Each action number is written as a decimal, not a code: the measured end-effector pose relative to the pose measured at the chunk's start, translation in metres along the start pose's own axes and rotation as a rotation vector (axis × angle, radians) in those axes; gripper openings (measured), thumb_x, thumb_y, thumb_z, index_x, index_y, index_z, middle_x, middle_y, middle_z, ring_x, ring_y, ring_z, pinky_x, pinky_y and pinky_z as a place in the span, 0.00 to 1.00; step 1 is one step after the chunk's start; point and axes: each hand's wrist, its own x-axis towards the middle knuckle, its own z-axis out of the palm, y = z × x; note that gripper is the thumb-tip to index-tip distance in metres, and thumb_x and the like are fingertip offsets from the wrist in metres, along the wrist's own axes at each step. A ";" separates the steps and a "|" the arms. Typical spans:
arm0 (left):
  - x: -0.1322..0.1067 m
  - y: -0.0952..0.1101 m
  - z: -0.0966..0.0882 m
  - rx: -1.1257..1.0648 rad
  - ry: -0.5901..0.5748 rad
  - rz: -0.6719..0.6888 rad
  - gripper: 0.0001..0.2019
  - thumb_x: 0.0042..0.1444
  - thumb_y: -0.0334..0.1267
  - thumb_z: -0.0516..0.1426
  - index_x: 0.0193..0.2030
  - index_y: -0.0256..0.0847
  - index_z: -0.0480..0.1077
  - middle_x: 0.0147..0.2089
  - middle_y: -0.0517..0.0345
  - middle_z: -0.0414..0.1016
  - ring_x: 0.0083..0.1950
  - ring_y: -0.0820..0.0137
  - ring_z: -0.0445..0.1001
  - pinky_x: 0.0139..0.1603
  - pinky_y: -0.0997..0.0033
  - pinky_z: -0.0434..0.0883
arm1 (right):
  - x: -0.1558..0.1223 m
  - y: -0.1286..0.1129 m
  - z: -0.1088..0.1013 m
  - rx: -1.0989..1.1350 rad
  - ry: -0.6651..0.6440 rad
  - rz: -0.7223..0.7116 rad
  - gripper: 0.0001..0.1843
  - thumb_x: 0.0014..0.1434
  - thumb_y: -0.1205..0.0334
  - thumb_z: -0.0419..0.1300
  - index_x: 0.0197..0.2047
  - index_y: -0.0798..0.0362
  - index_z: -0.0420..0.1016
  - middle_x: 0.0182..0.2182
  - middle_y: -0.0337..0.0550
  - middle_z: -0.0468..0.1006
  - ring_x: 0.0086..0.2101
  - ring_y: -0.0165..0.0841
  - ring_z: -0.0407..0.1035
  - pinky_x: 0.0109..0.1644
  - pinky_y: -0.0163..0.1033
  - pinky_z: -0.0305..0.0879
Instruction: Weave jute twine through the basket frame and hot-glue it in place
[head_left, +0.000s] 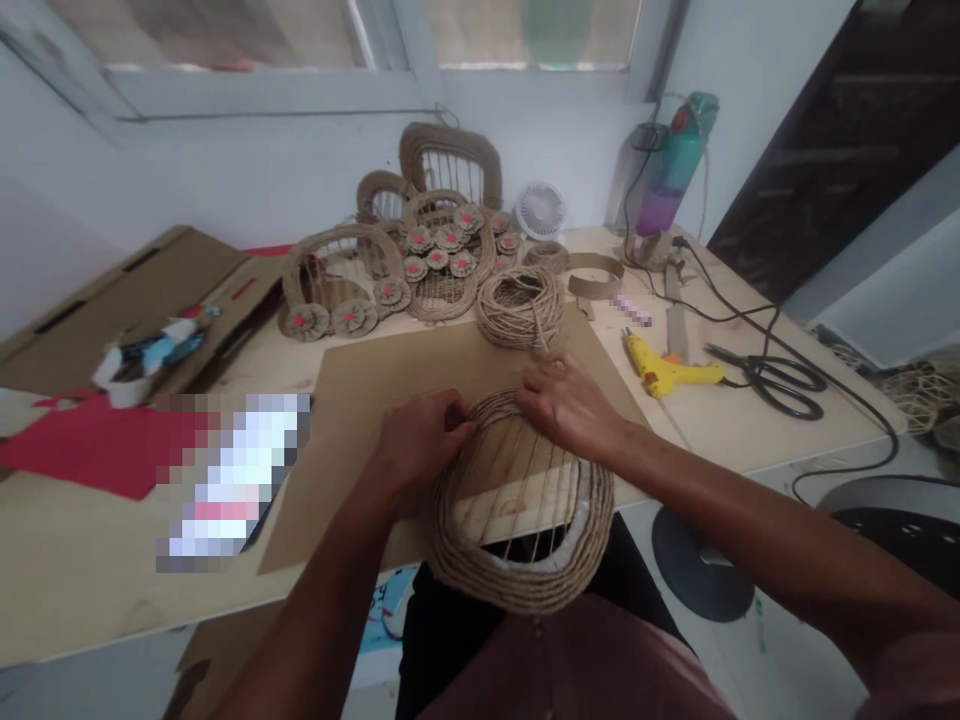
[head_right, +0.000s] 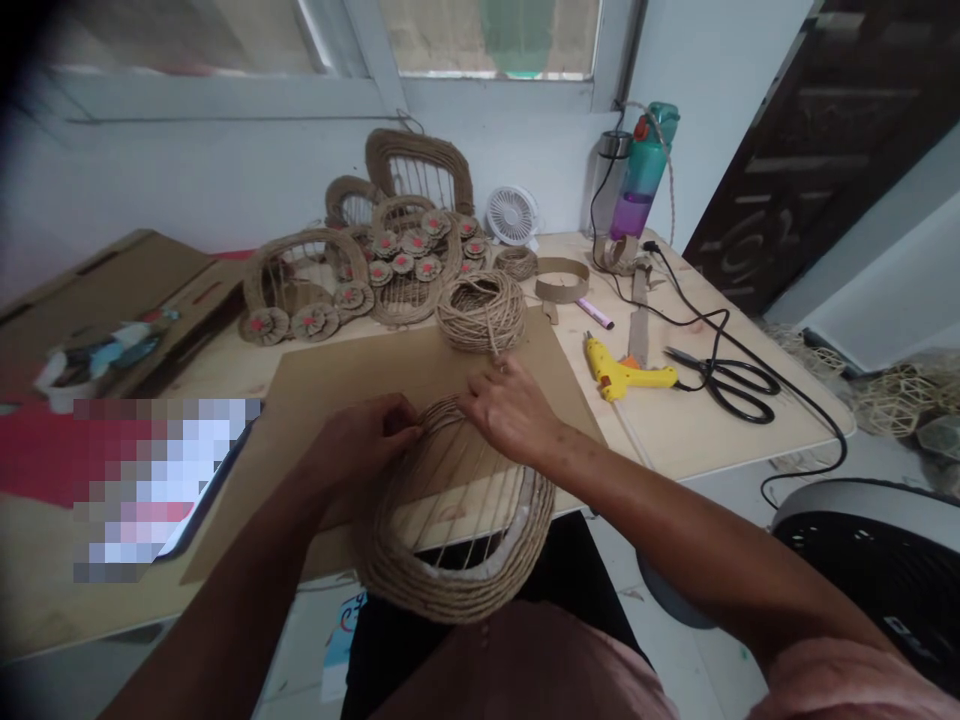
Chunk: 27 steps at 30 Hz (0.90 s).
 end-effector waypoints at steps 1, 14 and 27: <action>0.001 0.000 0.000 -0.005 -0.001 0.000 0.07 0.55 0.42 0.55 0.34 0.44 0.71 0.34 0.58 0.79 0.37 0.64 0.76 0.35 0.69 0.62 | 0.000 -0.001 -0.001 0.005 0.000 0.012 0.12 0.66 0.66 0.54 0.34 0.54 0.77 0.32 0.42 0.76 0.35 0.34 0.65 0.52 0.46 0.49; 0.009 0.002 0.001 0.054 -0.033 0.000 0.09 0.55 0.45 0.55 0.34 0.43 0.71 0.32 0.57 0.78 0.35 0.64 0.75 0.33 0.68 0.60 | -0.002 -0.006 -0.001 0.011 -0.025 0.130 0.10 0.65 0.68 0.55 0.33 0.55 0.77 0.33 0.44 0.77 0.36 0.36 0.66 0.50 0.46 0.50; 0.017 0.004 -0.001 0.115 -0.050 -0.004 0.11 0.55 0.48 0.55 0.32 0.44 0.69 0.30 0.58 0.76 0.34 0.66 0.74 0.32 0.70 0.58 | 0.001 -0.007 0.007 0.085 -0.039 0.194 0.09 0.63 0.68 0.55 0.36 0.55 0.77 0.36 0.48 0.78 0.39 0.38 0.67 0.47 0.46 0.49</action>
